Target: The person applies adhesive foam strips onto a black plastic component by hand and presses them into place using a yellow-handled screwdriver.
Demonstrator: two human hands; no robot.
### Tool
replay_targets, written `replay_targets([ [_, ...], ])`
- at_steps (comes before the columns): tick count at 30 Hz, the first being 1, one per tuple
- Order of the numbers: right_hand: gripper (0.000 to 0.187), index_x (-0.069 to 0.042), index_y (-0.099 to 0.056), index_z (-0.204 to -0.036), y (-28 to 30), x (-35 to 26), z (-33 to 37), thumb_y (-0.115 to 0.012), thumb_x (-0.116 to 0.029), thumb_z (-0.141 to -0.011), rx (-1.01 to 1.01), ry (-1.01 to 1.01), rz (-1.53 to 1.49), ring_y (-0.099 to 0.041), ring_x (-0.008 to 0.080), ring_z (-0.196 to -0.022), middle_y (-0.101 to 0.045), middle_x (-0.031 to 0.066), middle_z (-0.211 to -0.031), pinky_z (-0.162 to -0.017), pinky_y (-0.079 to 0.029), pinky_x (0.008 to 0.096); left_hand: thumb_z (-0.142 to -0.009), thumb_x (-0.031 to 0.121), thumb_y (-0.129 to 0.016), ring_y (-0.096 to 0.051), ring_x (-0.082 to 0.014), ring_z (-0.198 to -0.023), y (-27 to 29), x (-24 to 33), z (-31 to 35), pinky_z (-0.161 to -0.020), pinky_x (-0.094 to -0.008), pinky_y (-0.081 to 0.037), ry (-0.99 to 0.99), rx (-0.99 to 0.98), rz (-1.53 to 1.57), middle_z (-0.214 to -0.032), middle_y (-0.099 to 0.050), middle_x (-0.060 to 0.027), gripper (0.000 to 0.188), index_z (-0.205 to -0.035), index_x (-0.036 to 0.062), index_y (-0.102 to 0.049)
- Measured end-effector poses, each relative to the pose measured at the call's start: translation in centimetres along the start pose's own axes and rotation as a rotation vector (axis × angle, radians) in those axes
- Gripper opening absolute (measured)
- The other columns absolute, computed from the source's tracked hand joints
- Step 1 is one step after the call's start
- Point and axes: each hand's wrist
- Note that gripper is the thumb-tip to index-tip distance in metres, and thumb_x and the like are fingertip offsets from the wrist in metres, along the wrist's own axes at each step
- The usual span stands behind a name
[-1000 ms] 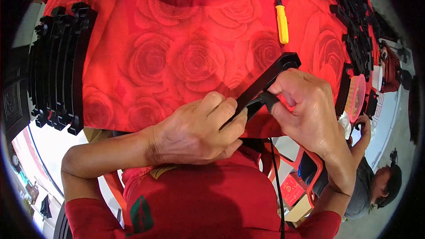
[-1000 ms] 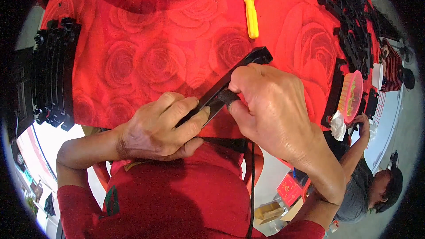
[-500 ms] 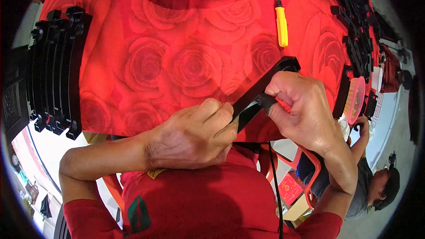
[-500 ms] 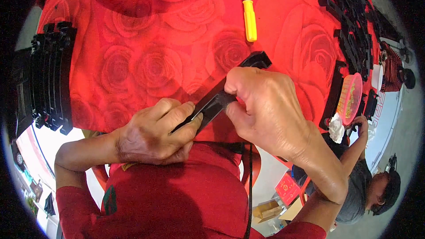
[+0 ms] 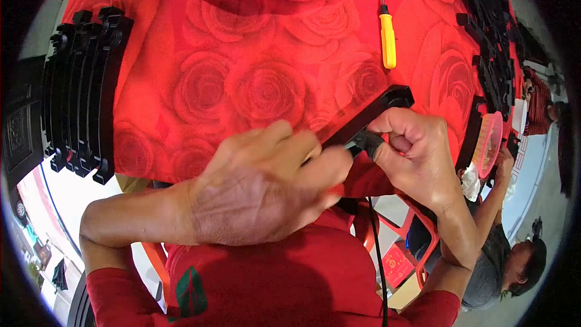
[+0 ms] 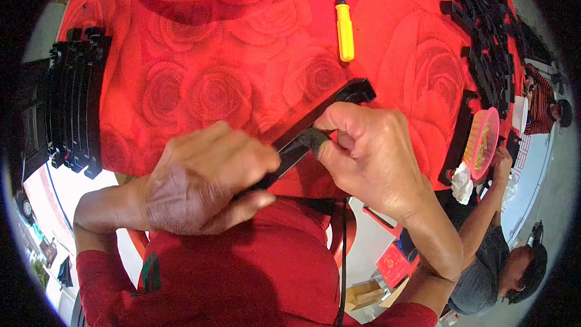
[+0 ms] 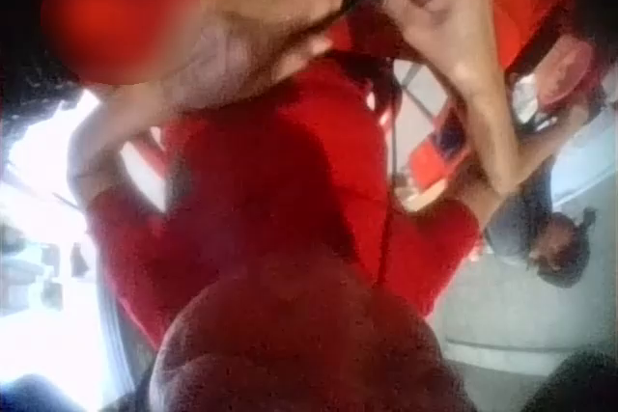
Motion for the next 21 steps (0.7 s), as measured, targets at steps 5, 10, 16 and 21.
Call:
replay_targets([
  [5,0.006,-0.002,-0.070,-0.086,-1.2,0.9,0.3,-0.076,-0.001,-0.085,0.070,0.044,-0.170,-0.038,0.0057,-0.053,-0.041,0.0027,-0.055,-0.047,-0.033,0.0296,-0.091,0.018,-0.073,-0.063,-0.0352,-0.083,-1.2,0.6,-3.2,-0.071,-0.0466,-0.053,0.221,0.078,0.018,-0.097,-0.063,-0.0142,0.040,-0.125,0.0030,-0.060],
  [10,0.005,0.000,-0.070,-0.087,-1.5,2.0,0.5,-0.074,0.002,-0.087,0.088,0.033,-0.256,-0.036,0.0021,-0.056,-0.040,-0.0039,-0.057,-0.047,-0.030,0.0269,-0.093,0.018,-0.071,-0.062,-0.0380,-0.090,-1.2,0.2,-4.0,-0.078,-0.0484,-0.052,0.298,0.005,0.099,-0.099,-0.063,-0.0163,0.037,-0.126,0.0036,-0.060],
  [16,0.007,-0.001,-0.072,-0.094,-1.4,1.7,1.0,-0.074,0.002,-0.088,0.097,0.061,-0.237,-0.035,0.0011,-0.055,-0.040,-0.0042,-0.059,-0.047,-0.028,0.0258,-0.090,0.012,-0.073,-0.061,-0.0379,-0.092,-1.5,0.4,-4.1,-0.079,-0.0482,-0.052,0.336,0.027,0.091,-0.099,-0.062,-0.0156,0.035,-0.122,0.0050,-0.060],
  [21,0.013,0.001,-0.072,-0.106,-1.0,1.8,1.2,-0.071,0.001,-0.093,0.055,0.135,-0.159,-0.039,-0.0003,-0.057,-0.047,-0.0045,-0.065,-0.048,-0.030,0.0231,-0.084,0.009,-0.077,-0.060,-0.0337,-0.086,-1.6,0.5,-4.2,-0.074,-0.0451,-0.051,0.352,0.079,0.063,-0.094,-0.062,-0.0120,0.034,-0.115,0.0060,-0.063],
])
Point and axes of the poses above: each hand's wrist, its own z-axis away from the middle knuckle, its own y-axis out of the back of the hand, x = y × z
